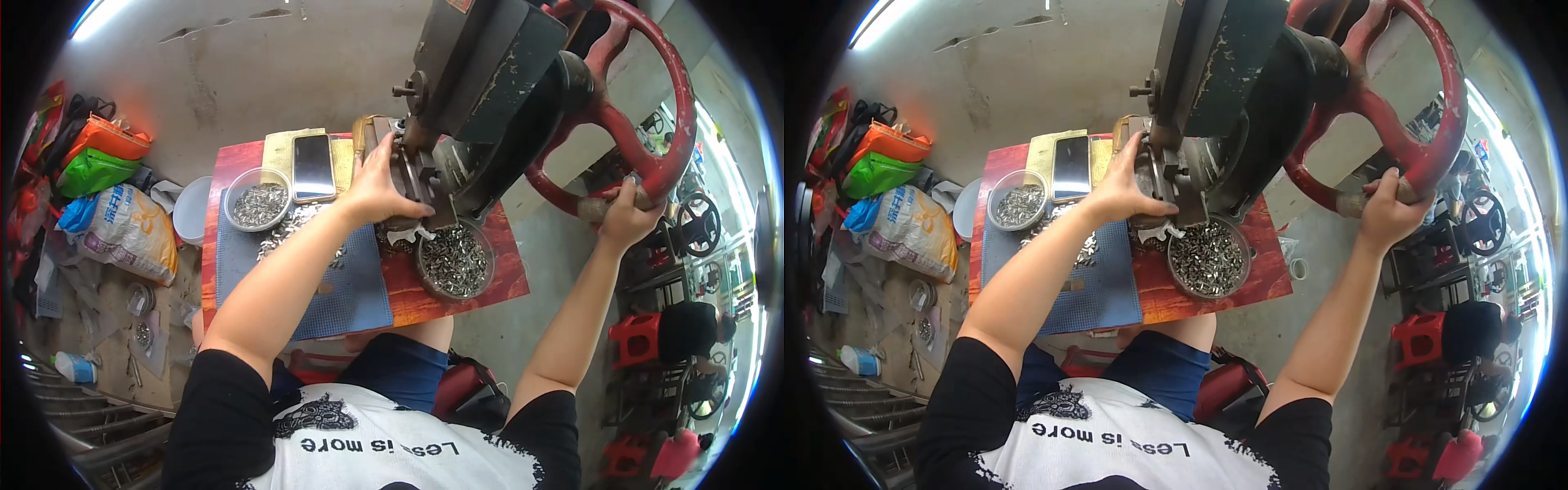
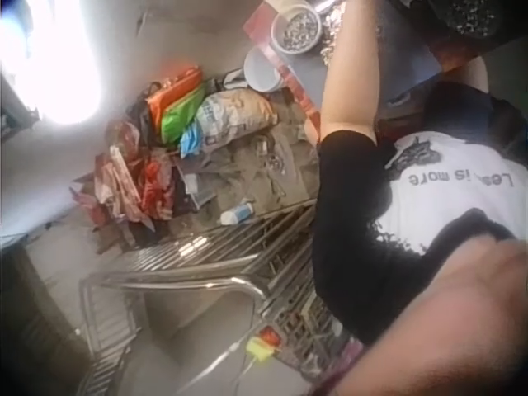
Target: Manually placing small metal components into a jig and using a manual press to assemble them.
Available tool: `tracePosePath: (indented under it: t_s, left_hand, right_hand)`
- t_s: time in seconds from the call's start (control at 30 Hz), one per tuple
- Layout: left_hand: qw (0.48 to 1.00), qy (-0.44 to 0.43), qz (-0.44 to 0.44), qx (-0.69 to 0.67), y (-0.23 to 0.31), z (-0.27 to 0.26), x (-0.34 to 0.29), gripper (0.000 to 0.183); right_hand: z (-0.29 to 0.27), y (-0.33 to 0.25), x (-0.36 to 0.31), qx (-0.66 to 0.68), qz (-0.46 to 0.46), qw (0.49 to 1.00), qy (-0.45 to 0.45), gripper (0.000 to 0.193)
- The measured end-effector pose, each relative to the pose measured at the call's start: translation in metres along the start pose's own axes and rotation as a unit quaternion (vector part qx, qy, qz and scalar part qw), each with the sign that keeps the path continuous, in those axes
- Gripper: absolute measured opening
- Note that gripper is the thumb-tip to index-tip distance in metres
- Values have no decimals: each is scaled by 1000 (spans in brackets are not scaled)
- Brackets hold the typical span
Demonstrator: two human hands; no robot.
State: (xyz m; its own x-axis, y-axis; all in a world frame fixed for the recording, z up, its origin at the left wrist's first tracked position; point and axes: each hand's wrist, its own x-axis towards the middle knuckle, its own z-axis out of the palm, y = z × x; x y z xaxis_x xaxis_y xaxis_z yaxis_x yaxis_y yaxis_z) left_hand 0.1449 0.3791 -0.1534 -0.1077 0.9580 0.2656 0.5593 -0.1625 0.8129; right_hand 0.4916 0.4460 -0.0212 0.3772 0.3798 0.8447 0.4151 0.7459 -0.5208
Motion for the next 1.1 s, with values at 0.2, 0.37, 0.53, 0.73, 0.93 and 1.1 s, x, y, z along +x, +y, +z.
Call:
tracePosePath:
  t_s: [0.2,0.37,0.53,0.73,0.93,1.1]
  left_hand:
    - [993,104,29,39,16,19,-41,136]
    - [991,127,28,37,22,21,-46,137]
    - [991,127,34,35,29,20,-48,138]
    - [955,191,208,88,52,17,-55,141]
    - [949,76,296,77,81,52,-72,133]
    - [960,65,248,116,78,41,-89,133]
  right_hand:
    - [4,4,-10,-8,12,999,33,41]
    - [7,20,-30,-7,2,998,57,43]
    - [0,28,-54,-16,18,999,43,47]
    - [-33,-14,-121,-16,233,968,-94,45]
    - [-8,-70,-168,120,479,772,-400,30]
    - [-12,-47,-176,19,410,823,-393,30]
